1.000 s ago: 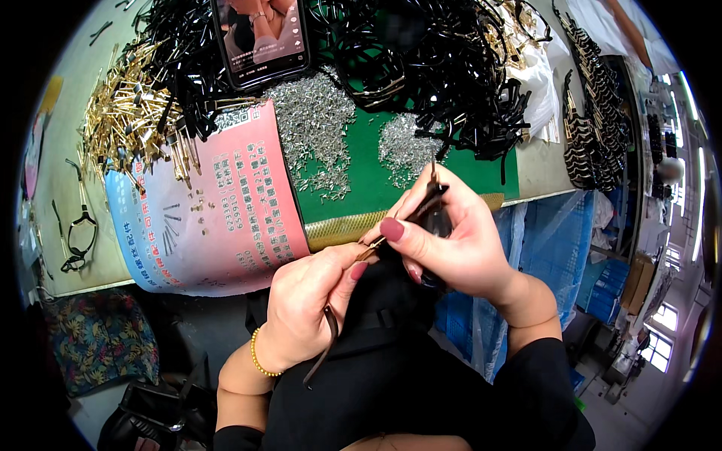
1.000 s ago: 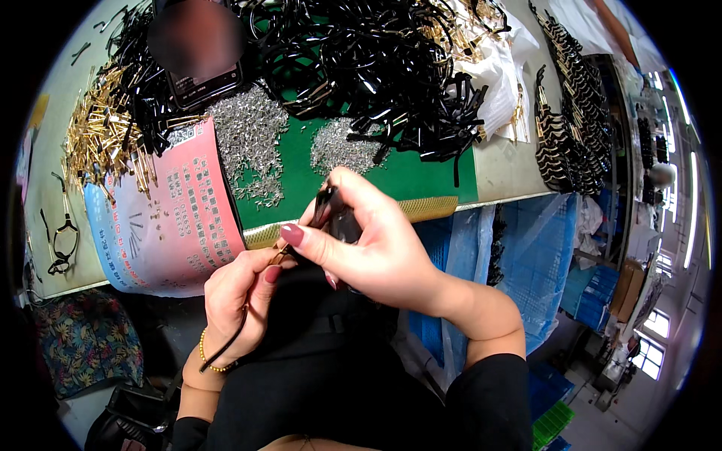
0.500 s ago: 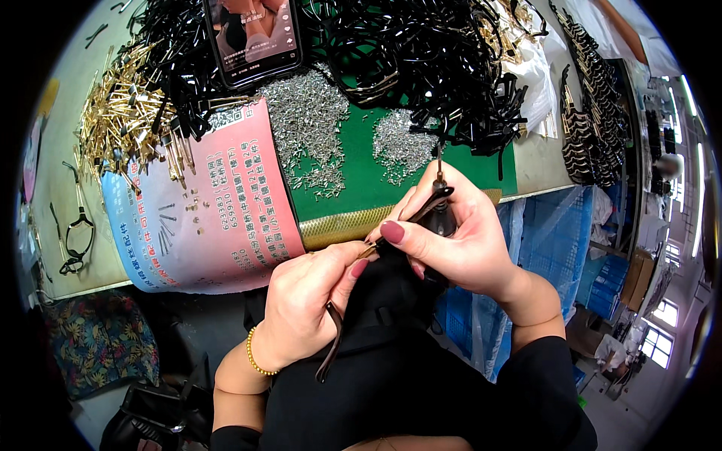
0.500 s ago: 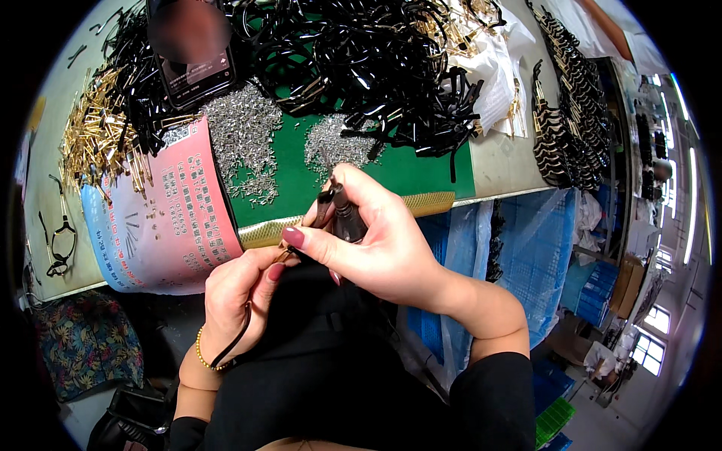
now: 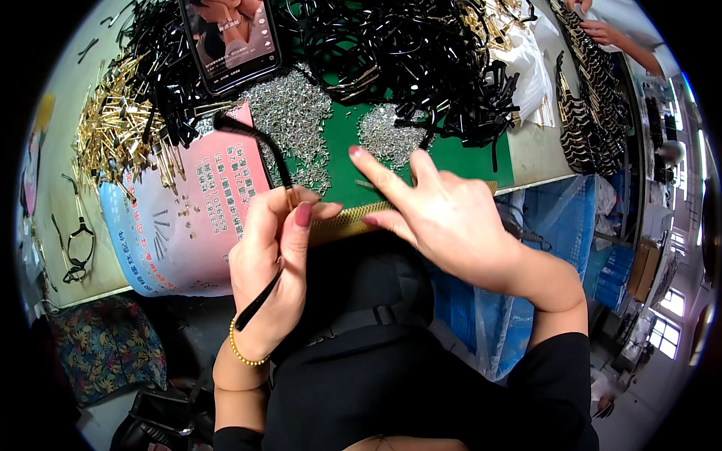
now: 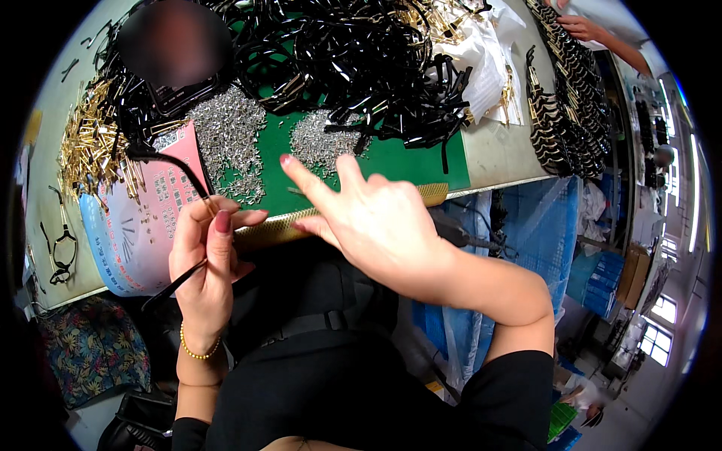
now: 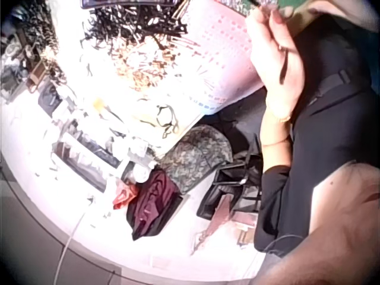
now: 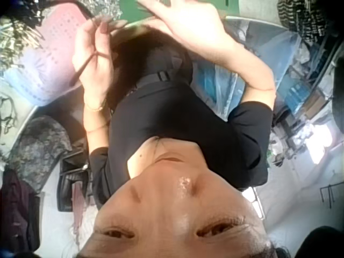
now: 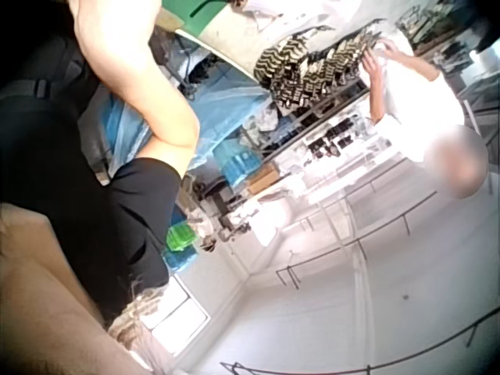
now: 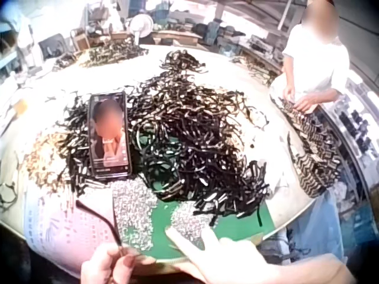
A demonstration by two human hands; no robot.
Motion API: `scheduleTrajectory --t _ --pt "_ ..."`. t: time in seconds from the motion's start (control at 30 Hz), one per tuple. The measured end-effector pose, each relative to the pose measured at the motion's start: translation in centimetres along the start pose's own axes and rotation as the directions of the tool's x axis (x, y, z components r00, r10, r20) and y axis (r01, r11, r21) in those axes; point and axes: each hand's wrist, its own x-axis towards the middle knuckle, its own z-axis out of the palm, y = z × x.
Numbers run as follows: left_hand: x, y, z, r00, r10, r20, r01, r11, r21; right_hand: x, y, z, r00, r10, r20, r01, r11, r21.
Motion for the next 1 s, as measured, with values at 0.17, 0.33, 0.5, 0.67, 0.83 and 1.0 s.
scheduleTrajectory --t 0.17,0.33,0.5,0.67,0.83,1.0 --pt "-1.2 -0.4 -1.1 0.999 -0.046 -0.011 0.046 0.999 -0.003 -2.2 0.3 -0.6 0.999 0.044 -0.006 -0.04 0.963 0.267" --pt "-1.2 -1.1 -1.0 1.0 0.004 -0.007 -0.004 0.998 0.056 -1.1 1.8 -1.4 0.999 -0.012 0.049 -0.003 0.955 0.298" --pt "-1.1 -1.9 -0.8 0.997 -0.058 -0.059 0.053 0.995 -0.084 -0.7 1.8 -1.1 0.994 0.03 0.105 -0.058 0.961 0.271" --pt "-1.0 -2.5 -1.0 0.997 -0.051 -0.056 0.044 0.991 -0.127 -0.4 2.0 -0.8 0.995 0.02 0.095 -0.045 0.96 0.275" --pt "-0.8 -2.7 -0.8 0.999 0.013 -0.031 -0.016 0.995 -0.095 -0.2 1.9 -0.9 0.994 0.017 0.109 -0.046 0.964 0.264" --pt "-0.5 -2.4 -0.4 0.999 -0.021 -0.049 0.016 0.994 -0.105 0.4 1.6 -1.2 0.986 0.007 0.168 -0.041 0.98 0.196"
